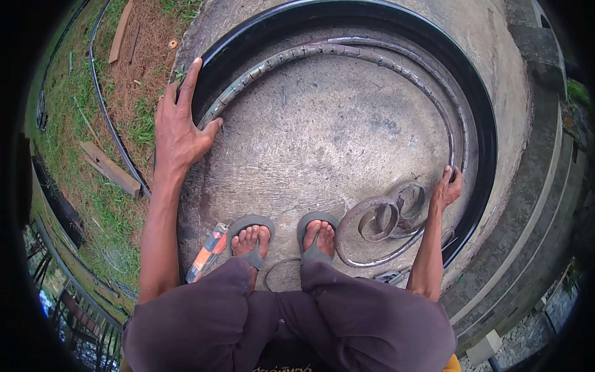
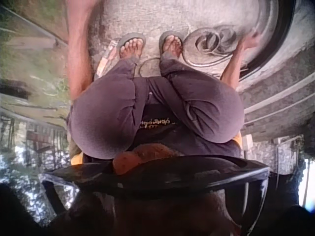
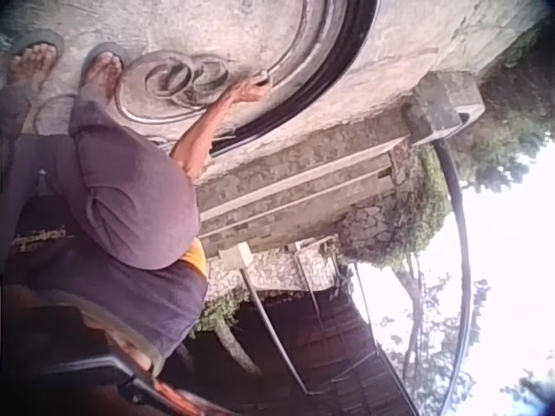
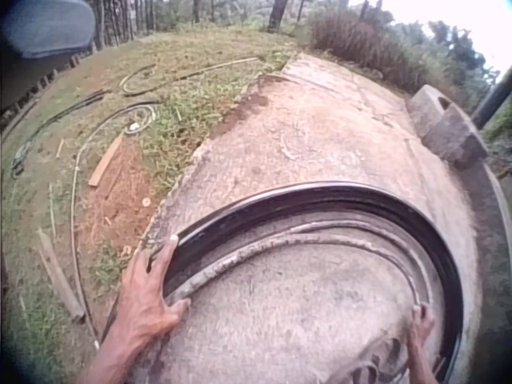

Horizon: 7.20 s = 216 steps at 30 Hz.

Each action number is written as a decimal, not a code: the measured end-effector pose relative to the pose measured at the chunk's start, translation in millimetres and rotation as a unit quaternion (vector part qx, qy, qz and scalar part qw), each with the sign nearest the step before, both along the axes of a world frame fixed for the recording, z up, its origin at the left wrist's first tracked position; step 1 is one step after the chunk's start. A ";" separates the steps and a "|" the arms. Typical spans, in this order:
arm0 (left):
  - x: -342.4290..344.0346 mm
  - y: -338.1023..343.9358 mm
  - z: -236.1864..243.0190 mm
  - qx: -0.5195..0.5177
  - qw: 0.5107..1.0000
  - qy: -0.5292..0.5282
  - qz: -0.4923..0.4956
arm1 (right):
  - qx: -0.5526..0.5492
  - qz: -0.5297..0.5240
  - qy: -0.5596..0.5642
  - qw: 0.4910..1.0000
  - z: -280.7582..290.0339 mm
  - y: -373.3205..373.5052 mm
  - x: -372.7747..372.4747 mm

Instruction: The person welds curved and straight metal rods onto a circular metal frame using a handheld welding torch and a filler rod.

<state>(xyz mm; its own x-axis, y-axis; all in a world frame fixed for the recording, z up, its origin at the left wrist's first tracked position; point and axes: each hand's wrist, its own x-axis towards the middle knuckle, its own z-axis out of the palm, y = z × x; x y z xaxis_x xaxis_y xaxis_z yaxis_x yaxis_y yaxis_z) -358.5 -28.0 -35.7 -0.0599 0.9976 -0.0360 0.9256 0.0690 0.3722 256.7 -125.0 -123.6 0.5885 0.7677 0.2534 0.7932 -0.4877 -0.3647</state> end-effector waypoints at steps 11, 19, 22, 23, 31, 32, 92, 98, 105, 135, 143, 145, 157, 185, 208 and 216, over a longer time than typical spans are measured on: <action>9.3 -6.6 4.9 0.001 1.000 0.025 0.018 | -0.035 0.004 -0.024 0.999 1.7 1.0 -0.2; 54.1 -41.3 13.5 0.073 0.993 -0.040 -0.089 | -0.049 0.038 0.054 0.997 9.4 14.2 -4.5; 57.6 -35.0 13.3 0.063 0.995 -0.014 -0.077 | -0.059 0.081 0.066 0.993 11.2 30.4 -4.8; 56.3 -30.9 13.1 0.062 0.996 -0.004 -0.068 | -0.078 0.070 0.056 0.993 12.0 36.1 -4.7; 21.6 -3.0 5.1 0.011 0.996 0.081 0.022 | -0.062 0.078 0.017 0.995 20.6 57.4 -6.2; 20.6 -3.3 3.4 -0.001 0.997 0.076 0.023 | -0.050 0.083 0.012 0.995 20.0 56.2 -7.6; 121.3 -115.9 -12.5 0.025 0.917 -0.189 -0.351 | -0.103 0.550 -0.125 0.819 86.2 176.6 -264.5; 110.4 -120.7 -14.6 0.023 0.915 -0.187 -0.356 | -0.087 0.540 -0.127 0.827 78.1 179.0 -251.8; 81.5 -130.8 -10.6 0.083 0.922 -0.238 -0.293 | -0.046 0.561 -0.130 0.816 72.1 198.2 -255.5; 6.7 -250.4 42.4 -0.073 0.993 -0.091 -0.012 | -0.169 0.787 -0.189 0.562 156.3 255.6 -407.8; 9.8 -245.2 42.9 -0.112 0.989 -0.091 -0.027 | -0.155 0.728 -0.280 0.606 138.2 259.8 -387.1; 11.4 -239.6 42.4 -0.110 0.989 -0.082 -0.050 | -0.125 0.743 -0.289 0.591 124.3 264.8 -390.1; 10.8 -242.2 41.9 -0.132 0.988 -0.066 -0.034 | -0.096 0.738 -0.222 0.630 79.0 286.6 -375.2; -16.8 -152.3 52.4 0.064 0.998 0.026 0.003 | -0.050 0.717 -0.256 0.647 80.3 271.3 -373.5; 1.5 51.5 21.7 -0.136 0.982 -0.004 -0.127 | -0.135 0.756 -0.169 0.618 118.4 273.2 -389.8; 2.1 49.5 25.8 -0.136 0.984 -0.011 -0.113 | -0.165 0.744 -0.170 0.625 125.4 272.1 -396.0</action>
<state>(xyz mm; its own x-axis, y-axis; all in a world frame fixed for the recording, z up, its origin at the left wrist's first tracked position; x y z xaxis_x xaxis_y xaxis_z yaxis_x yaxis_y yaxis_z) -356.3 21.4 -9.9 0.1658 0.9389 -0.3018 0.9210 -0.0380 0.3877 -139.3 147.1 1.8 -0.8838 0.4439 -0.1477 0.4620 0.8778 -0.1264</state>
